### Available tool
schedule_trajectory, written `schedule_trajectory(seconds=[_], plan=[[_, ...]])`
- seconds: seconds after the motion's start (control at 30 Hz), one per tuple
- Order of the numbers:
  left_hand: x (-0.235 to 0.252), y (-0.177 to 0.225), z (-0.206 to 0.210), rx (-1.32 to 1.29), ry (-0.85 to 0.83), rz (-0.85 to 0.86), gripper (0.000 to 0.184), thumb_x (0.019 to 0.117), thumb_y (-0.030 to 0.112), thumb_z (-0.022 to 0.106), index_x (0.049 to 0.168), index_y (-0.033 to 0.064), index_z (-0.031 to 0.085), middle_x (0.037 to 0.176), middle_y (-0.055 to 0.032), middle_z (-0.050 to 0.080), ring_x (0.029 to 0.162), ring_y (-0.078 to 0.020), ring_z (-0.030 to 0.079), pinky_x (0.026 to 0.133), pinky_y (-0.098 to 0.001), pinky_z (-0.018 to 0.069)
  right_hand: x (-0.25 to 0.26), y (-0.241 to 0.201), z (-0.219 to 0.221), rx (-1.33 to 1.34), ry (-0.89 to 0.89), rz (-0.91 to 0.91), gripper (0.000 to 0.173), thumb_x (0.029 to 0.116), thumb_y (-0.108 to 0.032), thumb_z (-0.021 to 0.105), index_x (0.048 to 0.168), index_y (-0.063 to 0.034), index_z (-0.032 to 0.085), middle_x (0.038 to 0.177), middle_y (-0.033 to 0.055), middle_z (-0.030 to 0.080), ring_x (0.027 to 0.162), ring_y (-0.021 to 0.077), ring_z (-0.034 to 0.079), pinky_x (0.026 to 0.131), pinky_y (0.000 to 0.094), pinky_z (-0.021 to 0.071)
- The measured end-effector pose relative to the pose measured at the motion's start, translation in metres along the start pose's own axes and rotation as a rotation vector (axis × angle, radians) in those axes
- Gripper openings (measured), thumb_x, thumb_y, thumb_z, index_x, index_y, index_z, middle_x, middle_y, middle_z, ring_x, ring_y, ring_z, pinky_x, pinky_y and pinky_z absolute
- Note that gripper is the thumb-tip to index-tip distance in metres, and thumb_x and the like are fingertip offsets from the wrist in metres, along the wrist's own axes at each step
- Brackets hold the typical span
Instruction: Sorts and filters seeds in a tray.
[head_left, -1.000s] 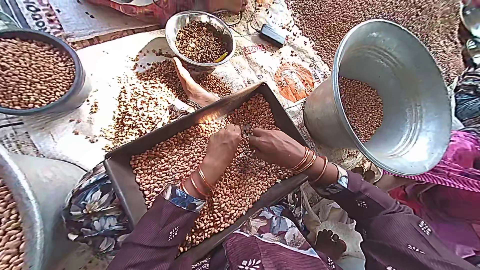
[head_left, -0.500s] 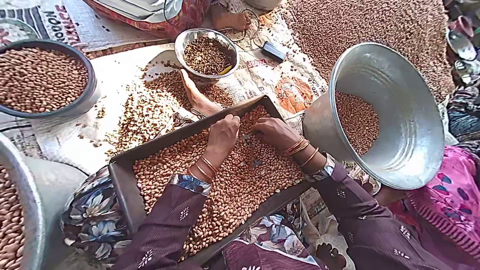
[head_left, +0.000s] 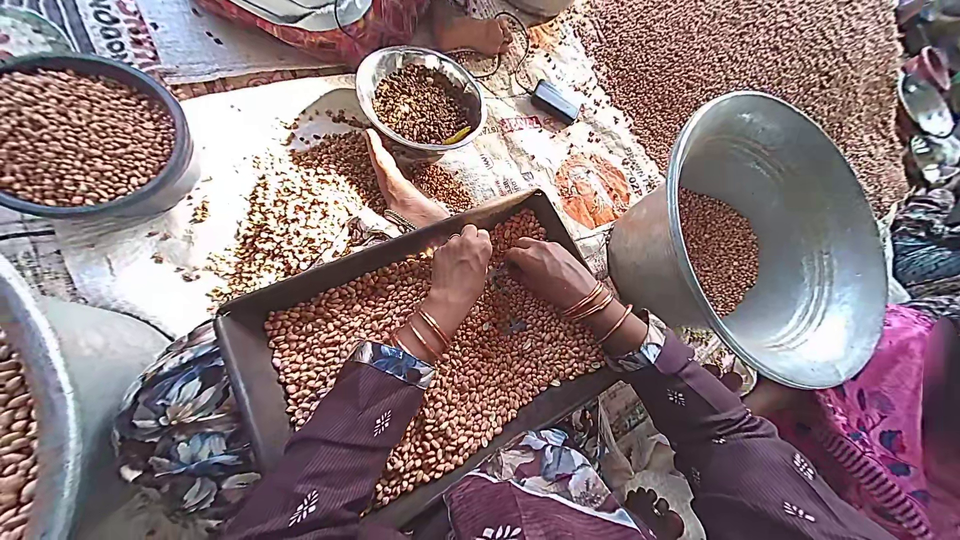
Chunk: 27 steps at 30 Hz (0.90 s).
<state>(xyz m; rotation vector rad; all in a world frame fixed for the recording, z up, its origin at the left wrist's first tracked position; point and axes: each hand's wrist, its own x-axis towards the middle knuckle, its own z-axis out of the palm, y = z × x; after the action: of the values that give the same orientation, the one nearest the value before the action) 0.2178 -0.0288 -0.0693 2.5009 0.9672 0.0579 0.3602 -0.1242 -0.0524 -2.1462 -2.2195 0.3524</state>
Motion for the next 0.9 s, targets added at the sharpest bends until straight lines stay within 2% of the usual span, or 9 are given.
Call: schedule_trajectory(seconds=[0.17,0.23,0.3,0.37,0.43,0.53,0.63,0.77,0.9], plan=[[0.003,-0.012,0.006,-0.264,0.047,0.006,0.022,0.0983,0.017,0.064,0.103,-0.0040,0.067,0.102,-0.0225,0.066,0.094,-0.0395,0.068,0.080,-0.0557,0.0547,-0.001,-0.001,0.000,-0.027,-0.033,-0.004,0.011,0.0924,0.000,0.069,0.103,0.0012,0.072,0.101,0.0196,0.068,0.089,0.0358,0.070,0.078,0.0491,0.0585],[0.001,-0.013,0.001,-0.548,0.064,-0.045,0.018,0.0981,0.015,0.064,0.098,-0.0021,0.066,0.089,-0.0160,0.063,0.080,-0.0293,0.063,0.075,-0.0478,0.0518,-0.008,-0.003,-0.010,0.053,-0.008,-0.015,0.008,0.0907,-0.003,0.073,0.099,-0.0010,0.072,0.096,0.0177,0.068,0.086,0.0348,0.069,0.075,0.0503,0.0582],[-0.003,-0.013,-0.002,-0.893,0.007,-0.146,0.017,0.1053,0.014,0.050,0.101,0.0007,0.060,0.080,-0.0082,0.058,0.070,-0.0164,0.057,0.068,-0.0355,0.0482,-0.016,-0.003,-0.021,0.131,0.051,-0.025,0.007,0.0868,-0.003,0.076,0.091,-0.0018,0.071,0.089,0.0172,0.068,0.078,0.0349,0.068,0.069,0.0520,0.0561],[-0.008,-0.012,-0.001,-1.191,-0.063,-0.222,0.024,0.1085,0.014,0.037,0.112,-0.0010,0.055,0.094,-0.0107,0.063,0.080,-0.0144,0.067,0.076,-0.0328,0.0577,-0.018,-0.001,-0.026,0.162,0.133,-0.050,0.007,0.0872,-0.005,0.075,0.091,-0.0020,0.070,0.088,0.0163,0.067,0.077,0.0328,0.068,0.069,0.0506,0.0562],[-0.015,-0.003,0.000,-1.441,-0.113,-0.326,0.032,0.1113,0.018,0.030,0.121,0.0001,0.055,0.108,-0.0102,0.059,0.093,-0.0159,0.066,0.086,-0.0341,0.0568,-0.015,-0.005,-0.034,0.218,0.201,-0.115,0.009,0.0891,-0.007,0.075,0.096,-0.0028,0.072,0.090,0.0137,0.068,0.079,0.0276,0.068,0.072,0.0449,0.0570],[-0.022,0.012,-0.004,-1.676,-0.197,-0.509,0.037,0.1130,0.033,0.031,0.119,0.0070,0.057,0.103,-0.0058,0.061,0.087,-0.0148,0.065,0.080,-0.0333,0.0574,-0.016,-0.014,-0.048,0.274,0.208,-0.135,0.018,0.0921,-0.013,0.075,0.108,-0.0048,0.072,0.095,0.0105,0.070,0.079,0.0208,0.069,0.074,0.0385,0.0590],[-0.026,0.009,0.008,-1.184,-0.211,-0.231,0.023,0.1103,0.017,0.045,0.110,0.0031,0.064,0.085,-0.0049,0.059,0.070,-0.0109,0.057,0.066,-0.0272,0.0498,-0.027,-0.012,-0.055,0.152,0.212,-0.012,0.017,0.0948,-0.010,0.072,0.111,-0.0044,0.071,0.097,0.0138,0.070,0.075,0.0264,0.069,0.068,0.0435,0.0583],[-0.035,0.001,0.028,-0.321,-0.090,0.196,0.021,0.1004,0.016,0.064,0.112,-0.0007,0.070,0.104,-0.0190,0.063,0.091,-0.0348,0.067,0.080,-0.0504,0.0570,-0.041,-0.002,-0.051,0.022,0.138,0.121,0.010,0.0976,-0.009,0.066,0.102,-0.0026,0.072,0.089,0.0162,0.070,0.079,0.0336,0.071,0.069,0.0511,0.0575],[-0.040,0.015,0.027,-0.042,-0.041,0.265,0.018,0.0985,0.009,0.065,0.112,-0.0025,0.070,0.105,-0.0201,0.065,0.088,-0.0369,0.068,0.071,-0.0480,0.0573,-0.054,-0.007,-0.050,-0.041,0.044,0.262,0.013,0.1002,-0.009,0.062,0.102,-0.0019,0.072,0.086,0.0177,0.070,0.078,0.0370,0.071,0.068,0.0536,0.0567]])
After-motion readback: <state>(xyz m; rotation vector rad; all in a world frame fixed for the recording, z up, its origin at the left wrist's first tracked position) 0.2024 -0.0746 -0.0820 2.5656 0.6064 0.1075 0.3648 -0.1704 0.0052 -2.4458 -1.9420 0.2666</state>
